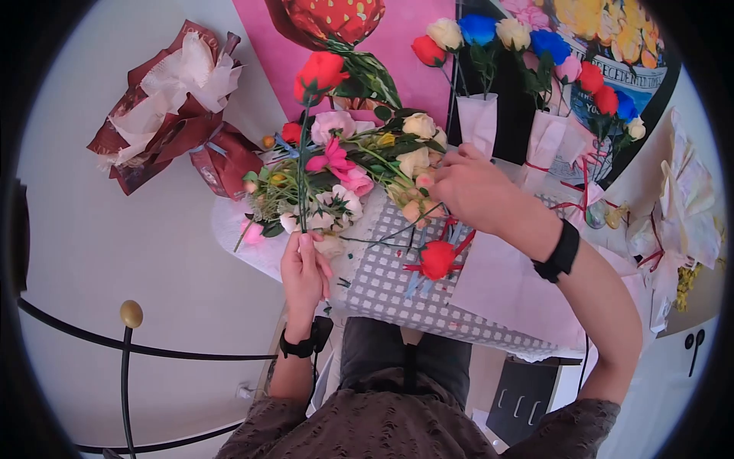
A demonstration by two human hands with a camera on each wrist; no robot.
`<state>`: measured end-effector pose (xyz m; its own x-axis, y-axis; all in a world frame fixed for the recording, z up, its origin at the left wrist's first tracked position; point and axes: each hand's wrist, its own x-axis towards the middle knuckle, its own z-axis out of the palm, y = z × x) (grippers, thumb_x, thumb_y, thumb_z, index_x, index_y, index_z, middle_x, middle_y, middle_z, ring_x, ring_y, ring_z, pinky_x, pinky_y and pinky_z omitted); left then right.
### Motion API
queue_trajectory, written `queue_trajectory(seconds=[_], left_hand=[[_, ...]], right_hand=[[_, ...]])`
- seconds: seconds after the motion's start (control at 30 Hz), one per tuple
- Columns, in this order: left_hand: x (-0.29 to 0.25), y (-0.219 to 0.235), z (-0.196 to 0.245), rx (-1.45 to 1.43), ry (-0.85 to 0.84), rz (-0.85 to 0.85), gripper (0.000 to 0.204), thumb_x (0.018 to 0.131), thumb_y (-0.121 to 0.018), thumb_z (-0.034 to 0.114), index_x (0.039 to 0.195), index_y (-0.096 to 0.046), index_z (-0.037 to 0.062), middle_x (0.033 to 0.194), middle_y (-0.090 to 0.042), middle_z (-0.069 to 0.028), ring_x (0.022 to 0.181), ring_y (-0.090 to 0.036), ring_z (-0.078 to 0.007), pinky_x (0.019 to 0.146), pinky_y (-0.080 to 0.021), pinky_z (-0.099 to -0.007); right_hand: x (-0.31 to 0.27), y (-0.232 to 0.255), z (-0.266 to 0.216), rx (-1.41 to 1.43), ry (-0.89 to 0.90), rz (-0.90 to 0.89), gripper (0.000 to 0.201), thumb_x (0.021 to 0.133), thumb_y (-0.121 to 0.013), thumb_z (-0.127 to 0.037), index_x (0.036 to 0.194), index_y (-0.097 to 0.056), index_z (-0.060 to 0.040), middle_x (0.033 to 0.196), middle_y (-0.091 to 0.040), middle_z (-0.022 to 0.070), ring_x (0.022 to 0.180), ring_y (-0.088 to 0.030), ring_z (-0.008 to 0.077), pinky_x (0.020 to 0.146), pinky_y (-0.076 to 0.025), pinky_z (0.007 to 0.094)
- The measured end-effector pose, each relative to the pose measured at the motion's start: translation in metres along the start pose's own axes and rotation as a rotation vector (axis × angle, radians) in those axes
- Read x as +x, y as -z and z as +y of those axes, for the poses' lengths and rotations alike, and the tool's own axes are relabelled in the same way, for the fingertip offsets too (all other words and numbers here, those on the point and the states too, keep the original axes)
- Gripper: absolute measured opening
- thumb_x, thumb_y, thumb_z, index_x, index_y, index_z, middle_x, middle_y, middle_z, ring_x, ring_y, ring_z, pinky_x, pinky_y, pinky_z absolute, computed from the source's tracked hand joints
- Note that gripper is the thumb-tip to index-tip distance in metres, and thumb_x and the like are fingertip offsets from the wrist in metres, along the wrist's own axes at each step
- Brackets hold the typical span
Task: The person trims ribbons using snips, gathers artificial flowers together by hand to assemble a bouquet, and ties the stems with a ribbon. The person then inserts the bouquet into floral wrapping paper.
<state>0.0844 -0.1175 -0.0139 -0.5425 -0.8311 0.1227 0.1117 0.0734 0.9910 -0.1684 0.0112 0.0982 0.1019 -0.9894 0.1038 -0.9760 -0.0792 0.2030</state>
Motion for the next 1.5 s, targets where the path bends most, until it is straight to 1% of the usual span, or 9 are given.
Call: queue_trajectory(seconds=[0.4,0.53,0.6,0.8,0.87,0.93,1.23,1.43,1.5], left_hand=[[-0.003,0.02,-0.013,0.043,-0.073,0.162,0.03,0.103,-0.034,0.028,0.09,-0.049,0.0048,0.047,-0.041,-0.0005,0.032,-0.035,-0.0065,0.031,-0.027,-0.0228],[-0.002,0.023,-0.009,-0.006,-0.073,0.158,0.03,0.103,-0.033,0.027,0.09,-0.048,0.0041,0.047,-0.041,-0.0007,0.032,-0.034,-0.0065,0.031,-0.027,-0.0228],[0.001,0.019,-0.005,-0.032,-0.08,0.157,0.03,0.103,-0.032,0.027,0.09,-0.047,0.0038,0.047,-0.041,-0.0006,0.032,-0.035,-0.0066,0.031,-0.027,-0.0229],[0.013,0.001,-0.006,-0.054,-0.132,0.132,0.03,0.103,-0.032,0.026,0.089,-0.047,0.0039,0.046,-0.041,-0.0009,0.032,-0.036,-0.007,0.031,-0.027,-0.0228],[0.015,0.001,-0.012,-0.019,-0.148,0.143,0.029,0.103,-0.033,0.026,0.09,-0.047,0.004,0.047,-0.042,-0.001,0.032,-0.037,-0.0071,0.031,-0.027,-0.0228],[0.017,0.005,-0.015,0.027,-0.15,0.174,0.029,0.103,-0.033,0.025,0.09,-0.047,0.0041,0.047,-0.042,-0.001,0.033,-0.037,-0.0072,0.032,-0.027,-0.0229],[0.014,0.017,-0.016,0.037,-0.119,0.174,0.029,0.103,-0.034,0.025,0.089,-0.048,0.0045,0.047,-0.043,-0.0006,0.032,-0.036,-0.0073,0.032,-0.027,-0.0231],[0.018,0.021,-0.012,0.116,-0.078,0.175,0.029,0.102,-0.035,0.025,0.088,-0.049,0.0049,0.047,-0.044,-0.0013,0.032,-0.036,-0.0073,0.031,-0.027,-0.0239],[0.016,0.022,-0.008,0.161,-0.08,0.195,0.029,0.102,-0.035,0.025,0.087,-0.049,0.0048,0.048,-0.044,-0.0016,0.033,-0.038,-0.0077,0.033,-0.029,-0.0243]], right_hand=[[0.163,-0.07,0.009,0.084,-0.259,-0.051,0.018,0.079,-0.056,-0.012,0.086,-0.068,-0.0014,0.081,-0.067,0.0197,0.078,-0.067,0.0347,0.074,-0.054,0.0424],[0.16,-0.041,0.026,0.196,-0.381,-0.124,0.019,0.08,-0.055,-0.011,0.087,-0.066,0.0027,0.078,-0.066,0.0222,0.071,-0.068,0.0326,0.065,-0.055,0.0405],[0.143,-0.021,0.034,0.652,-0.598,-0.054,0.017,0.083,-0.056,-0.009,0.086,-0.063,0.0057,0.073,-0.065,0.0183,0.06,-0.067,0.0247,0.053,-0.055,0.0355],[0.078,-0.008,0.036,0.967,-0.516,0.26,0.017,0.088,-0.058,-0.012,0.082,-0.057,0.0037,0.063,-0.06,0.0058,0.046,-0.057,0.0122,0.041,-0.047,0.0295],[0.057,-0.01,0.023,0.969,-0.538,0.212,0.015,0.086,-0.058,-0.011,0.081,-0.058,0.0033,0.063,-0.061,0.0106,0.05,-0.061,0.0209,0.044,-0.047,0.0337],[0.035,-0.022,0.016,0.479,-0.272,0.14,0.015,0.082,-0.061,-0.012,0.081,-0.06,0.0032,0.065,-0.061,0.0167,0.059,-0.063,0.0322,0.055,-0.05,0.0392],[0.001,-0.02,0.015,0.093,-0.131,-0.098,0.012,0.076,-0.063,-0.011,0.076,-0.06,0.0011,0.067,-0.06,0.02,0.069,-0.062,0.0364,0.065,-0.051,0.0434],[0.141,-0.018,0.028,0.138,-0.304,0.231,0.016,0.077,-0.058,-0.014,0.082,-0.064,-0.0002,0.072,-0.062,0.0207,0.071,-0.063,0.0373,0.068,-0.05,0.0483],[0.177,-0.028,0.025,0.032,-0.233,0.006,0.019,0.079,-0.055,-0.012,0.089,-0.067,0.0002,0.091,-0.066,0.0218,0.088,-0.065,0.0358,0.078,-0.053,0.0436]])
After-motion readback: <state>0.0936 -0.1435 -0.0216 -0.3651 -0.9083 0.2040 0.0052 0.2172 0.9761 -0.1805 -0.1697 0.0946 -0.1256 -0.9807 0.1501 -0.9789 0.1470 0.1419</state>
